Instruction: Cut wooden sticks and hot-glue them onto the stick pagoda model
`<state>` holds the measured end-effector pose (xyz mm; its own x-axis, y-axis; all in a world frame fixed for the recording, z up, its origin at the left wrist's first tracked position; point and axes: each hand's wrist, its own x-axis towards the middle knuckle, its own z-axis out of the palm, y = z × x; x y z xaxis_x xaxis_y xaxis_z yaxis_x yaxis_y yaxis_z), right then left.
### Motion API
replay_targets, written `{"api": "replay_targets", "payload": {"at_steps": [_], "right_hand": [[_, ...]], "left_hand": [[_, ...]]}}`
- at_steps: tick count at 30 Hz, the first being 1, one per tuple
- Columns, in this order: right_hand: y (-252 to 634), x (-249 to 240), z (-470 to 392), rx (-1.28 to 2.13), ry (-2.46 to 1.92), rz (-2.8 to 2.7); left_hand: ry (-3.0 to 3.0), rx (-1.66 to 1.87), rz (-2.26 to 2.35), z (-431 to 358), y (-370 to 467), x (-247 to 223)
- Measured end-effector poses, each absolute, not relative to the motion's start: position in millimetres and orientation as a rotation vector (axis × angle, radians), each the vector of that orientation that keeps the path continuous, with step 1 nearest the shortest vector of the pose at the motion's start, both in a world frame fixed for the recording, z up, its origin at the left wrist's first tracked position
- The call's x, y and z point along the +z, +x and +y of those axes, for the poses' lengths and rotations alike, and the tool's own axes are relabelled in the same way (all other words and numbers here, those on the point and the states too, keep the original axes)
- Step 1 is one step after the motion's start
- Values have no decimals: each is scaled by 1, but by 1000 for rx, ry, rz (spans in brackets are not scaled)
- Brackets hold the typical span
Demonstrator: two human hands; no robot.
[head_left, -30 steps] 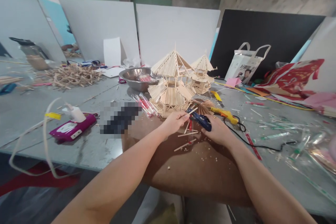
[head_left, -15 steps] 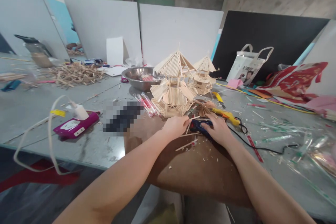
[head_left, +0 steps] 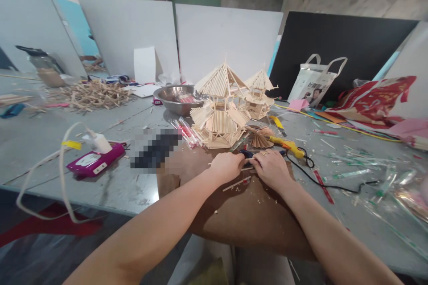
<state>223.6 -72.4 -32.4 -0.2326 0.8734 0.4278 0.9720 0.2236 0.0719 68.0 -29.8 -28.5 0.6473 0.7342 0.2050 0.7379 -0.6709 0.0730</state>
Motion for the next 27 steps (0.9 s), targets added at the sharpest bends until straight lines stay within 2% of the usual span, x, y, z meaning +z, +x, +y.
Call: {"api": "replay_targets", "payload": {"at_steps": [27], "right_hand": [[215, -39, -77, -653, -1864, -2144]], "left_hand": [[-2762, -270, -1407, -40, 70, -22]]}}
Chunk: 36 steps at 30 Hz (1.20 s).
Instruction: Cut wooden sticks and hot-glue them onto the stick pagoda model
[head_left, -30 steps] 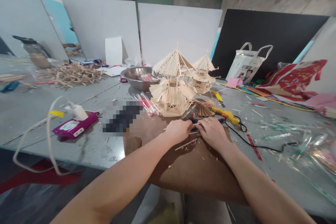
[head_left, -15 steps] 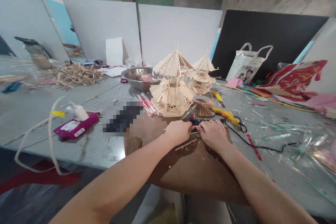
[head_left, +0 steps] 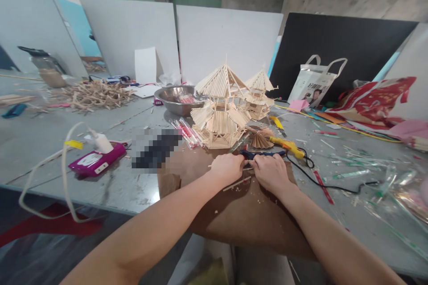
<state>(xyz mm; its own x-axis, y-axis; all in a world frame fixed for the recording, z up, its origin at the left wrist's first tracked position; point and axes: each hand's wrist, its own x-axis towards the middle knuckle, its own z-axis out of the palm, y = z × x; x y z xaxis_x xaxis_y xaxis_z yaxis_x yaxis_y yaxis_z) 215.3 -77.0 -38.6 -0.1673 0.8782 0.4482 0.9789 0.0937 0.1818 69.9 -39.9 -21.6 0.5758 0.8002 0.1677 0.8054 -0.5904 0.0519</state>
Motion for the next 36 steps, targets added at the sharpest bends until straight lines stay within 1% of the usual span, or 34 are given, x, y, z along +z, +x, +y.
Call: {"api": "replay_targets", "payload": {"at_steps": [6, 9, 11, 14, 17, 21, 23, 27, 30, 36], "right_hand": [[205, -35, -79, -633, -1847, -2106], [203, -30, -79, -562, -1810, -2079], [208, -29, -77, -420, -1834, -2038], [221, -33, -71, -103, -1851, -1937], [232, -39, -65, 141, -1695, -1873], [236, -44, -60, 314, -1482, -1754], [235, -45, -59, 458, -1447, -1694], [233, -44, -59, 763, -1315, -1528], [231, -39, -62, 847, -1239, -1413], [229, -34, -65, 1000, -1151, -1134]], "left_hand": [[-2767, -308, -1479, -42, 76, -24], [-2764, -330, -1496, -40, 77, -24], [-2743, -351, -1533, -37, 75, -24], [-2695, -371, -1624, -29, 69, -23], [-2683, -388, -1657, -23, 65, -22], [-2696, -367, -1651, -19, 65, -24], [-2699, -435, -1566, -20, 65, -25], [-2648, -734, -1388, -24, 65, -22], [-2696, -887, -1394, -28, 66, -18], [-3160, -1019, -1271, -31, 71, -17]]}}
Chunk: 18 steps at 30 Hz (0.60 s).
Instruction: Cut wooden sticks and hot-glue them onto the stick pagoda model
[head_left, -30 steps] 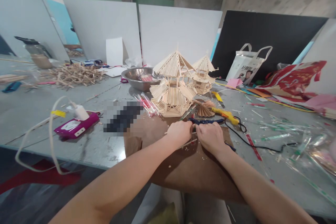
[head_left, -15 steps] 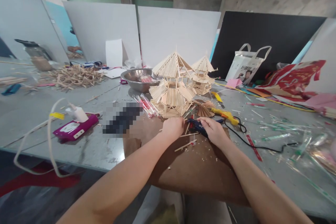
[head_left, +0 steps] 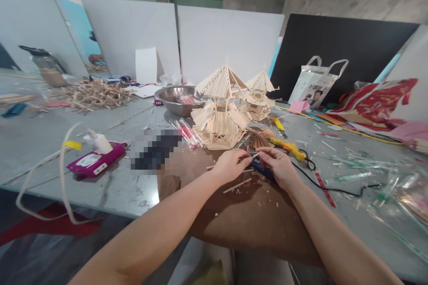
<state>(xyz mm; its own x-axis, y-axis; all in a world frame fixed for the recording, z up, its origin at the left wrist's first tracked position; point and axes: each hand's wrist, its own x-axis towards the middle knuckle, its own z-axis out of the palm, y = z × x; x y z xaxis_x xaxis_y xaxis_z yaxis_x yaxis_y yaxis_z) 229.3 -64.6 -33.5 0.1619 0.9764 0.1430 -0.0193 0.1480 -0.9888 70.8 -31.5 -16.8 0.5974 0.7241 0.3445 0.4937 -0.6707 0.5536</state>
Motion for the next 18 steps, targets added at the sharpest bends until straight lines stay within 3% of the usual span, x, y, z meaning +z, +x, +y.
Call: {"api": "replay_targets", "payload": {"at_steps": [9, 18], "right_hand": [[222, -30, -68, 1185, -1027, -1040], [227, -33, -67, 1198, -1082, -1138]], "left_hand": [[2099, 866, 921, -29, 75, -23], [1321, 1280, 809, -1, 55, 24]]}}
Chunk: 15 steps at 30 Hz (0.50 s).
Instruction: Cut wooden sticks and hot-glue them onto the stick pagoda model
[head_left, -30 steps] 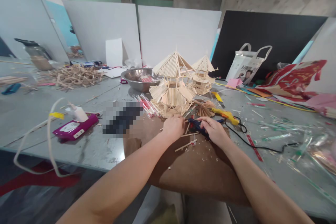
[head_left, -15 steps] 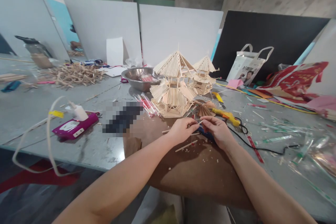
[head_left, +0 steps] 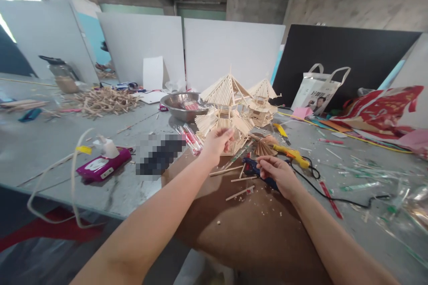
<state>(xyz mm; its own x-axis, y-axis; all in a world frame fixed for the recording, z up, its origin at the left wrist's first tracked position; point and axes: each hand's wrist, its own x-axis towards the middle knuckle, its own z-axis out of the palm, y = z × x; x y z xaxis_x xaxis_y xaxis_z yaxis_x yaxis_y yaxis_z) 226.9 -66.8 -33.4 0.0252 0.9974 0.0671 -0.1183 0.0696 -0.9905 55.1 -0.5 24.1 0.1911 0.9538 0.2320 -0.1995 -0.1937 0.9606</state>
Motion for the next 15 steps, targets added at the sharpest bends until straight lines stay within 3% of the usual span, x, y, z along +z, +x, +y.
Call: {"api": "replay_targets", "payload": {"at_steps": [15], "right_hand": [[228, -37, -66, 1145, -1171, -1262]], "left_hand": [[1142, 1271, 755, 29, 55, 70]]}}
